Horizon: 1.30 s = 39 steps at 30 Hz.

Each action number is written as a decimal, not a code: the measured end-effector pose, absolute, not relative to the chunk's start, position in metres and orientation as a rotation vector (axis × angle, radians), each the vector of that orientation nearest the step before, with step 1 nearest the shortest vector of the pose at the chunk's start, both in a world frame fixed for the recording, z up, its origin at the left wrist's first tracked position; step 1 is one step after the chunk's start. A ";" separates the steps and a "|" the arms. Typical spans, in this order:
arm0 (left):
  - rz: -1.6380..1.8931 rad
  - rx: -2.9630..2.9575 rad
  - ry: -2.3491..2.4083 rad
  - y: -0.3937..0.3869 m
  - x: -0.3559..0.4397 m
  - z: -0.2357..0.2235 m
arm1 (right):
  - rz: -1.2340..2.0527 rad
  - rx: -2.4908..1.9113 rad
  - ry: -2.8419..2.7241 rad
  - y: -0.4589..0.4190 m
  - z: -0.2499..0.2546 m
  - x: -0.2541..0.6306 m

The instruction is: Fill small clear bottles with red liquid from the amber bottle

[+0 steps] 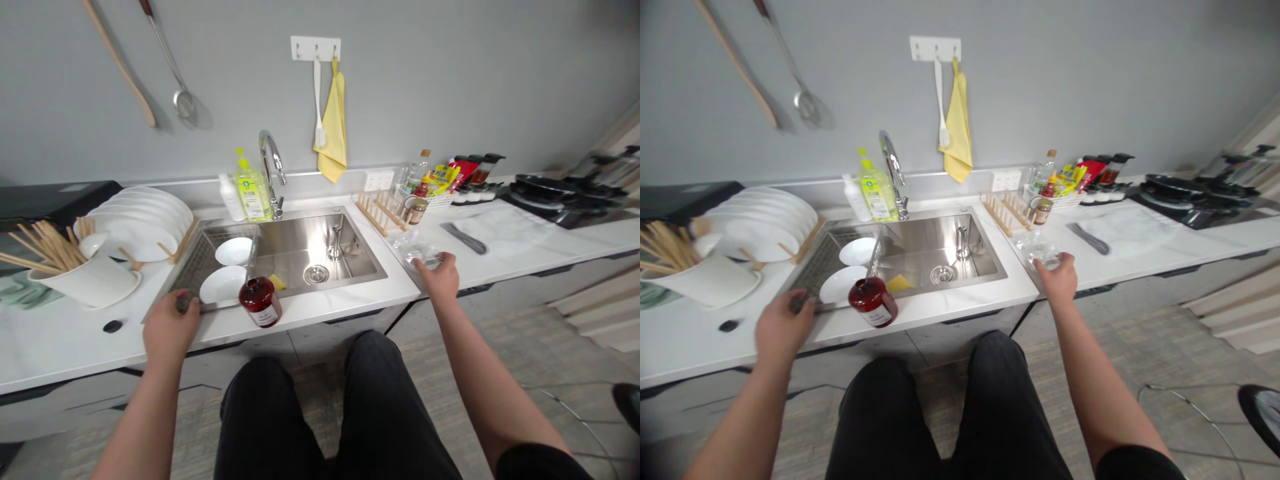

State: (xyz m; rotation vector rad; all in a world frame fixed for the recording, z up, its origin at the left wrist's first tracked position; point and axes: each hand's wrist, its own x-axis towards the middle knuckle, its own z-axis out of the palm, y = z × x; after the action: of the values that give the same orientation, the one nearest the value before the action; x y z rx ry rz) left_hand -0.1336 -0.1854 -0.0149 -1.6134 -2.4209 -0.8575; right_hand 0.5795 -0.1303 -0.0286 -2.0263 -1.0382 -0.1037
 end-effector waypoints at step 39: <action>-1.083 -1.144 -2.355 -0.228 -0.201 0.006 | -0.120 -1.837 -2.279 -0.161 0.015 0.387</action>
State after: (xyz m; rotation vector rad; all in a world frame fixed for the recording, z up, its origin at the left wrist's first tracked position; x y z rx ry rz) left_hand -0.2007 -0.2281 0.0061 -1.1444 -2.3550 -1.0829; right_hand 0.3869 -0.1611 0.0153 -1.8370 -2.2790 -0.1198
